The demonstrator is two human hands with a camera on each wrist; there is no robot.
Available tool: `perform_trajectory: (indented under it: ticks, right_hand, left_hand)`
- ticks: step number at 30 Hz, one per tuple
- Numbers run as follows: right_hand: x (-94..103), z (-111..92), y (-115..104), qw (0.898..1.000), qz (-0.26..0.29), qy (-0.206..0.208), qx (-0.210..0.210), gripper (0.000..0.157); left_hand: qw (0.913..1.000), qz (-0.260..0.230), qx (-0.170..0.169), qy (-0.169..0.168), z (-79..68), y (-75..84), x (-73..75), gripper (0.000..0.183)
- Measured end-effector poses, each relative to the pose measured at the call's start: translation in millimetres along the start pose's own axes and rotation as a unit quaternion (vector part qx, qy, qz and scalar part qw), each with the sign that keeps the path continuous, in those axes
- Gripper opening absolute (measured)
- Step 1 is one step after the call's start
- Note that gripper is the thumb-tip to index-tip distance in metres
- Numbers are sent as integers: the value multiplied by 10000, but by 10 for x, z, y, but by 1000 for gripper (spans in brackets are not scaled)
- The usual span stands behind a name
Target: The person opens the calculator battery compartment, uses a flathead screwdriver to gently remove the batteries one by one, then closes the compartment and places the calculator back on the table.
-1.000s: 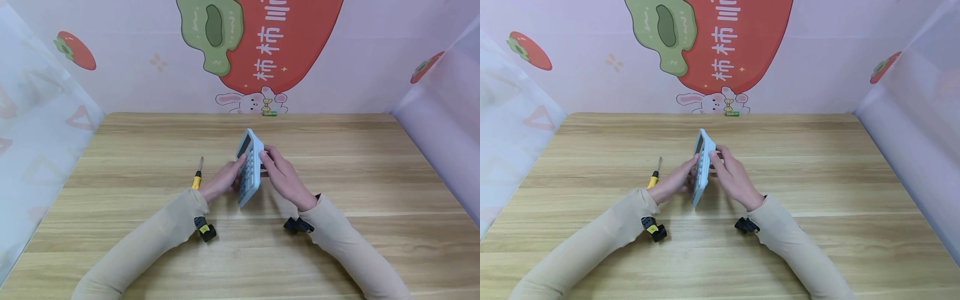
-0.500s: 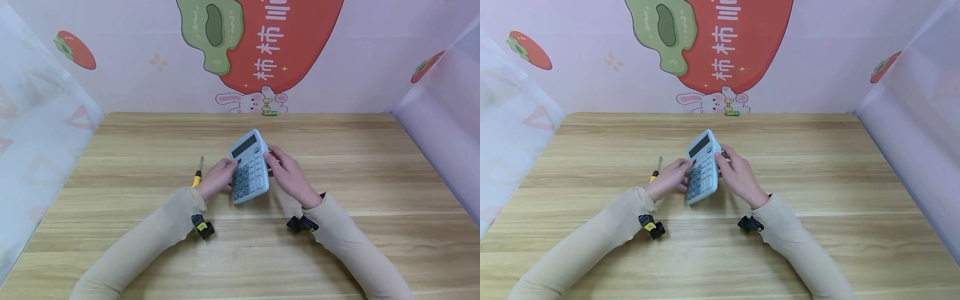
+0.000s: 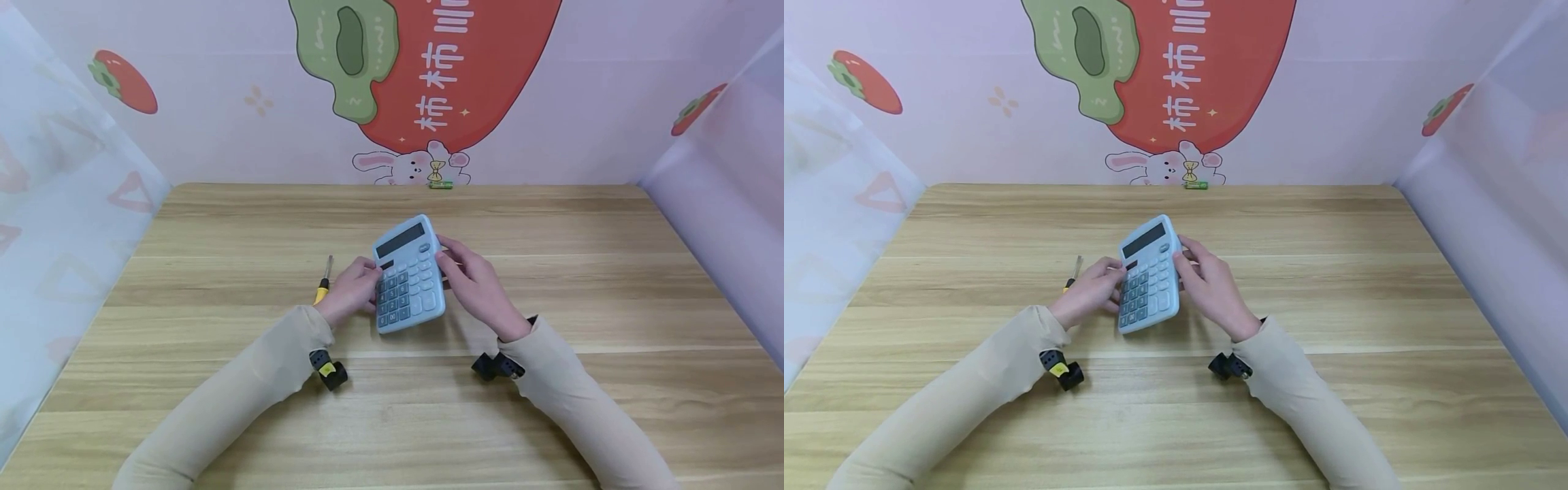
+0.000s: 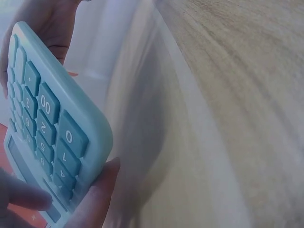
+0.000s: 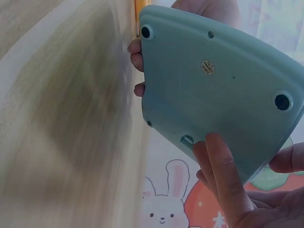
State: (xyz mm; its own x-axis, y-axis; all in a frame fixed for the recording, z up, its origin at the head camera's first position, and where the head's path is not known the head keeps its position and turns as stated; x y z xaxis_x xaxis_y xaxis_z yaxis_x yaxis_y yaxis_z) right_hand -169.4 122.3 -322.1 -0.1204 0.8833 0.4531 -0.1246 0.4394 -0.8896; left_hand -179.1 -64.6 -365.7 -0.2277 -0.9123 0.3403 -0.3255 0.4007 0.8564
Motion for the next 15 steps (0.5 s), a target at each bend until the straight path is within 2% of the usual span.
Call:
perform_trajectory:
  ticks: [15]
  right_hand:
    - [55,0,40,9991,-356,-180,-134,47]
  left_hand:
    - [10000,34,-61,37,-34,5,78,37]
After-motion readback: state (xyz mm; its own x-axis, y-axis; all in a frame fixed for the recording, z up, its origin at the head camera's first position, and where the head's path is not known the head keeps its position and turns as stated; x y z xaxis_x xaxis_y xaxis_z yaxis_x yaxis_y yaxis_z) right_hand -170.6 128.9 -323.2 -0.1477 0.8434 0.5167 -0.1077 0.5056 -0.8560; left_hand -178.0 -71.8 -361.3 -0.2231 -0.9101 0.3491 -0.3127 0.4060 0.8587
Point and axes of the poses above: each hand's wrist, its own z-axis towards the middle knuckle, its own x-axis out of the back of the hand, y = z × x, the point moved 4 cm from there along z, towards the middle knuckle, and after that the axes turned 6 degrees about y, right-handed, at the moved point
